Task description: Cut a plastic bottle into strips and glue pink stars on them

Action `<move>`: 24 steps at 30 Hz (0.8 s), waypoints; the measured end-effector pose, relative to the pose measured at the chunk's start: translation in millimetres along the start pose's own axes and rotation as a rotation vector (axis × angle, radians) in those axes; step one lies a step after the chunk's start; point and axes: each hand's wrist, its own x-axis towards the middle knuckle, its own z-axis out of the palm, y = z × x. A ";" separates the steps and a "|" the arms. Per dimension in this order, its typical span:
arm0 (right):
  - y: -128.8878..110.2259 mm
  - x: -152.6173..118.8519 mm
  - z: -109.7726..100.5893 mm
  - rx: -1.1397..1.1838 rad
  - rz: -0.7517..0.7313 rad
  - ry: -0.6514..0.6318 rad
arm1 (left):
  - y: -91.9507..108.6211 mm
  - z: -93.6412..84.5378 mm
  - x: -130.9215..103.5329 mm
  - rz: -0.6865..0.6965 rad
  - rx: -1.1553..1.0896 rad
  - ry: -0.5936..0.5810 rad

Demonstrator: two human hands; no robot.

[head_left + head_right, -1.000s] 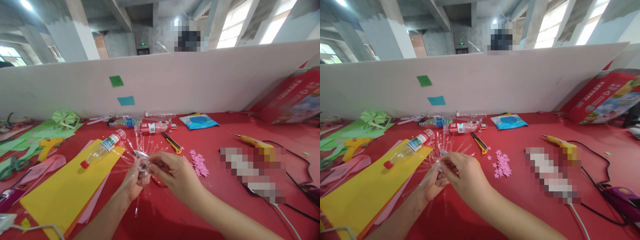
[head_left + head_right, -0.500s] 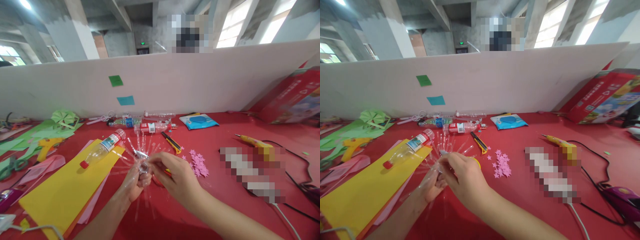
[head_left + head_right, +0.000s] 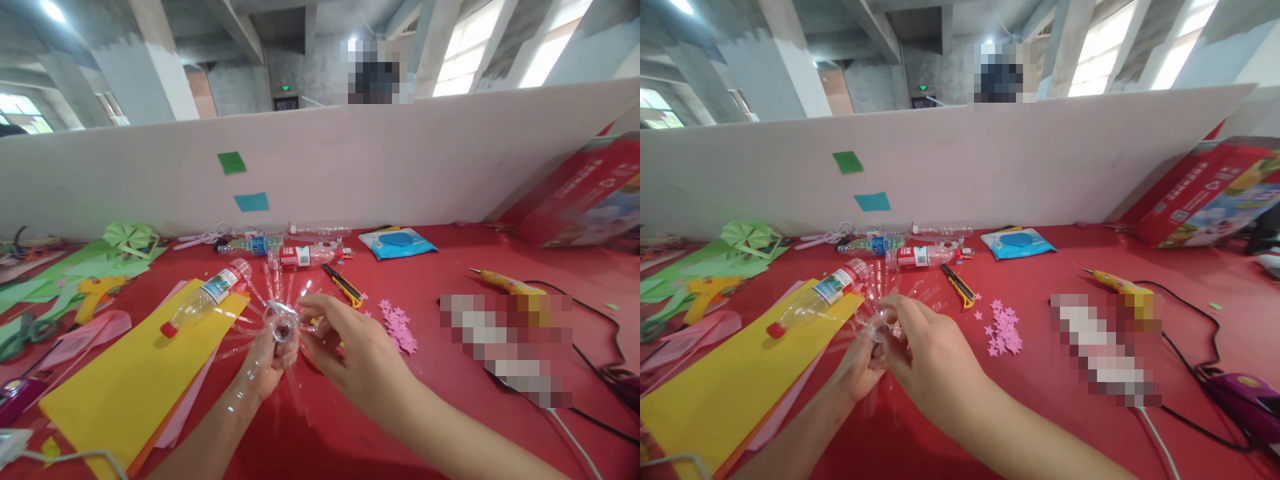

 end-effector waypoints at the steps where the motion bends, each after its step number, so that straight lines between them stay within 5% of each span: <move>1: -0.8 -0.5 -0.9 -0.009 -0.013 0.003 | 0.3 0.5 -0.5 0.001 0.001 -0.003; 9: -8.2 3.9 -29.3 -0.109 -0.079 0.209 | 7.9 9.4 -5.9 -0.003 -0.032 -0.087; 14: -12.5 6.3 -37.3 -0.036 -0.004 0.061 | 8.4 9.3 -5.7 0.054 -0.054 -0.085; 24: -5.3 1.2 -2.0 -0.011 0.090 -0.124 | 5.3 13.4 -6.6 0.158 -0.058 0.092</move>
